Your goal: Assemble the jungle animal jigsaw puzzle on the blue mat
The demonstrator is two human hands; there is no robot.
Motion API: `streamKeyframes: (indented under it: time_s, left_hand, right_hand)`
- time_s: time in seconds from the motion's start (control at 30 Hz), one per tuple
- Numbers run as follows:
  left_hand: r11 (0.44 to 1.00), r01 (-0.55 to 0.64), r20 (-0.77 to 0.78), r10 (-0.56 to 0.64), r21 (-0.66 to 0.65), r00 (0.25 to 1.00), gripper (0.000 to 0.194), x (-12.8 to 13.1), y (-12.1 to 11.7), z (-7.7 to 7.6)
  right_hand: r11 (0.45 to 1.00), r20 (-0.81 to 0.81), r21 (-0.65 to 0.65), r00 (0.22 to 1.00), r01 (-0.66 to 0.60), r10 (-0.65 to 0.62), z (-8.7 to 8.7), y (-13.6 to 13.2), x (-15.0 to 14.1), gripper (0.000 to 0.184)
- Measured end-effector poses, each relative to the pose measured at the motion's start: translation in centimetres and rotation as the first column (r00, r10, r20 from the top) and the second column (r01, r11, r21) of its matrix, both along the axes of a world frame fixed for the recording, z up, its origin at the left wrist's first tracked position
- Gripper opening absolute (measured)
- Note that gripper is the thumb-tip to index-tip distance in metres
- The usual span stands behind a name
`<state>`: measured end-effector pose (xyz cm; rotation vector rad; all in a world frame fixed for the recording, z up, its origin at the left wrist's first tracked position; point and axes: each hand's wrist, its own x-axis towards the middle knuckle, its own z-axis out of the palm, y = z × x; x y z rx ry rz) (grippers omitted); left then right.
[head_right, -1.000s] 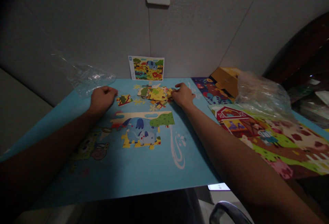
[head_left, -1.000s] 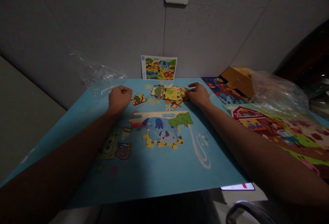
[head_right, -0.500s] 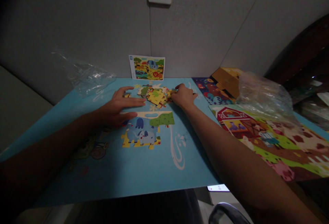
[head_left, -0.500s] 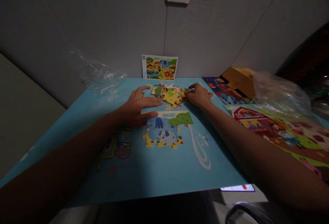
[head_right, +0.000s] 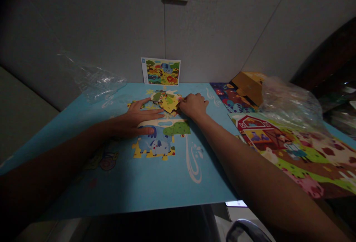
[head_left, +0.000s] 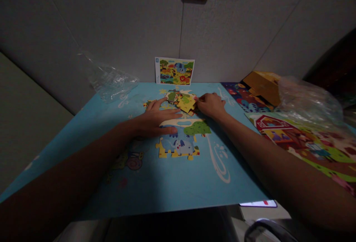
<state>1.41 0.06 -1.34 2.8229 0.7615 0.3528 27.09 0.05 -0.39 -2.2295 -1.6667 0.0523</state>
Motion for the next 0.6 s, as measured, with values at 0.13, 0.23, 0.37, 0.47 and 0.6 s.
streamKeyframes:
  time_s: [0.13,0.23,0.37,0.47,0.6]
  left_hand:
    - [1.0,-0.016,-0.033,0.015,-0.024,0.999,0.064,0.22,-0.05,0.16]
    - [0.998,-0.044,-0.079,0.04,-0.046,0.996,0.071,0.35,-0.3,0.66]
    - [0.995,-0.086,-0.098,0.081,-0.045,0.992,0.074,0.47,-0.55,0.94]
    - [0.994,-0.096,-0.095,0.092,-0.044,0.991,0.074,0.46,-0.47,0.73]
    - [0.995,-0.09,-0.089,0.087,-0.033,0.992,0.072,0.4,-0.29,0.41]
  right_hand:
    - [0.999,-0.043,0.006,0.998,-0.04,0.041,-0.09,-0.01,-0.22,0.042]
    - [0.999,-0.066,0.003,0.997,-0.049,0.05,0.03,-0.1,-0.4,0.043]
    - [0.995,-0.088,0.005,0.991,-0.1,0.1,0.23,-0.19,-0.71,0.042]
    - [0.99,-0.119,0.014,0.982,-0.143,0.144,0.22,-0.07,-0.78,0.037]
    - [0.977,-0.16,0.029,0.964,-0.213,0.215,0.09,0.22,-0.64,0.028]
